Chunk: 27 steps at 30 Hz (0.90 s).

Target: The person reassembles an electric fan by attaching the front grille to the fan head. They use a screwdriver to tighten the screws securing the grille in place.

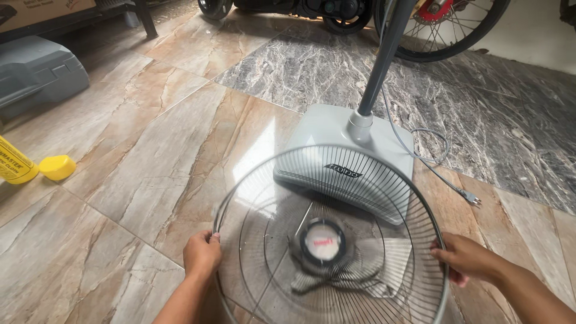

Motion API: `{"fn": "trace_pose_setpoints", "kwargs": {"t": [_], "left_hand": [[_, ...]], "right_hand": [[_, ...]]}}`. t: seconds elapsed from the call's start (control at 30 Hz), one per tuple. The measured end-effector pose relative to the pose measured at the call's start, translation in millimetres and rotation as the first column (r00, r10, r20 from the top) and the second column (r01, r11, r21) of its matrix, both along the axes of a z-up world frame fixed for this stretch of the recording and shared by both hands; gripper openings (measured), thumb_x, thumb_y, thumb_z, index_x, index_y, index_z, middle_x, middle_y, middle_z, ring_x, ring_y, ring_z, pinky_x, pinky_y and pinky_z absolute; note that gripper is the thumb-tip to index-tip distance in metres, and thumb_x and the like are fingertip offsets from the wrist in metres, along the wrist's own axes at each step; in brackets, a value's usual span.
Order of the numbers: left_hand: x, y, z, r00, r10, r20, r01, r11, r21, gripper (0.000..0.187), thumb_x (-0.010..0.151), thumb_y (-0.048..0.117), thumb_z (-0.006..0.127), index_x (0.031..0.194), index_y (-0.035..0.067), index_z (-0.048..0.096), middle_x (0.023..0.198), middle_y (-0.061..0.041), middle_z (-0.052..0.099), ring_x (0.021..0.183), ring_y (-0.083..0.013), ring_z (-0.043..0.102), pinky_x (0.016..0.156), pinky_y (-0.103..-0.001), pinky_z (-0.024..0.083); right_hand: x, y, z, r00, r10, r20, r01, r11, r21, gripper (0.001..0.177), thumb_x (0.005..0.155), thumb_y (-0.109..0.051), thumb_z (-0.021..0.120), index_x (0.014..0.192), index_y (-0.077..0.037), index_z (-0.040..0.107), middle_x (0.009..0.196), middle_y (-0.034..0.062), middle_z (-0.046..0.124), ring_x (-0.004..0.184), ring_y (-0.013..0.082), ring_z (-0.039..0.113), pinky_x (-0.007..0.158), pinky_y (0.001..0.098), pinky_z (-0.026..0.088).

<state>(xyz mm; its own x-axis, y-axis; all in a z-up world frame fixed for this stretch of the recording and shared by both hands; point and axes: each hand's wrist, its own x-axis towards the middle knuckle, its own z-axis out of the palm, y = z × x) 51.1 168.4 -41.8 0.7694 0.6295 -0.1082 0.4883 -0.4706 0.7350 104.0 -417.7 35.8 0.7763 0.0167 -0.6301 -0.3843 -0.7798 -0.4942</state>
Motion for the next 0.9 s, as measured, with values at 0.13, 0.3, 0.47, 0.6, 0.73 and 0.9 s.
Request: {"fn": "trace_pose_setpoints", "kwargs": {"t": [0.13,0.3,0.47,0.6,0.73,0.9], "left_hand": [[-1.5,5.6,-9.1,0.996,0.022,-0.087,-0.027,0.998,-0.057,0.035,0.096,0.033,0.066,0.111,0.003,0.078,0.105,-0.019,0.078,0.102,-0.0352,0.074,0.093,-0.043,0.055],[8.1,13.4,-30.6,0.991,-0.039,0.132,0.029,0.997,0.076,0.053,0.094,0.034,0.066,0.131,-0.003,0.06,0.107,-0.02,0.075,0.105,-0.0376,0.068,0.092,-0.044,0.051],[10.4,9.1,-31.2,0.994,-0.097,0.056,0.102,0.99,-0.094,0.038,0.1,0.031,0.053,0.126,0.009,0.071,0.112,-0.016,0.076,0.11,-0.0327,0.07,0.097,-0.042,0.052],[7.9,0.3,-13.4,0.98,-0.192,0.049,0.195,0.979,-0.067,0.037,0.101,0.031,0.052,0.126,0.011,0.07,0.111,-0.017,0.077,0.109,-0.0331,0.071,0.097,-0.041,0.052],[16.7,-14.8,10.9,0.926,-0.3,0.227,0.283,0.953,0.108,0.033,0.098,0.026,0.056,0.121,0.008,0.071,0.117,-0.018,0.071,0.111,-0.0365,0.066,0.095,-0.043,0.05],[16.3,-49.3,36.6,0.905,-0.398,0.152,0.346,0.894,0.283,0.029,0.097,0.027,0.055,0.117,0.015,0.072,0.112,-0.012,0.067,0.109,-0.0351,0.06,0.095,-0.044,0.049]], "right_hand": [[-4.2,-1.7,5.7,0.999,0.004,-0.043,-0.004,1.0,-0.016,0.028,0.1,-0.027,0.057,0.12,-0.007,0.057,0.067,0.0127,0.069,0.054,0.0231,0.069,0.05,0.0378,0.058],[-3.2,-0.7,16.2,0.997,0.011,-0.074,-0.015,0.999,-0.048,0.028,0.103,-0.029,0.055,0.118,-0.005,0.055,0.068,0.0106,0.068,0.055,0.0228,0.07,0.05,0.0372,0.058],[-3.0,-2.3,23.1,0.994,0.078,-0.071,-0.083,0.994,-0.07,0.025,0.103,-0.027,0.056,0.117,-0.006,0.055,0.062,0.0097,0.063,0.049,0.0223,0.065,0.047,0.0365,0.052],[-7.1,-4.8,22.5,0.99,0.124,-0.068,-0.131,0.986,-0.101,0.024,0.103,-0.025,0.057,0.116,-0.006,0.055,0.061,0.0082,0.063,0.047,0.0208,0.065,0.047,0.036,0.052],[-11.0,-5.2,25.0,0.987,0.149,-0.051,-0.154,0.983,-0.098,0.023,0.103,-0.025,0.058,0.115,-0.006,0.056,0.061,0.0059,0.062,0.047,0.0195,0.065,0.047,0.0353,0.053],[-20.0,-1.5,33.2,0.98,0.184,-0.08,-0.193,0.972,-0.13,0.018,0.104,-0.025,0.056,0.114,-0.01,0.057,0.064,0.0035,0.061,0.049,0.0167,0.064,0.047,0.0339,0.054]]}}
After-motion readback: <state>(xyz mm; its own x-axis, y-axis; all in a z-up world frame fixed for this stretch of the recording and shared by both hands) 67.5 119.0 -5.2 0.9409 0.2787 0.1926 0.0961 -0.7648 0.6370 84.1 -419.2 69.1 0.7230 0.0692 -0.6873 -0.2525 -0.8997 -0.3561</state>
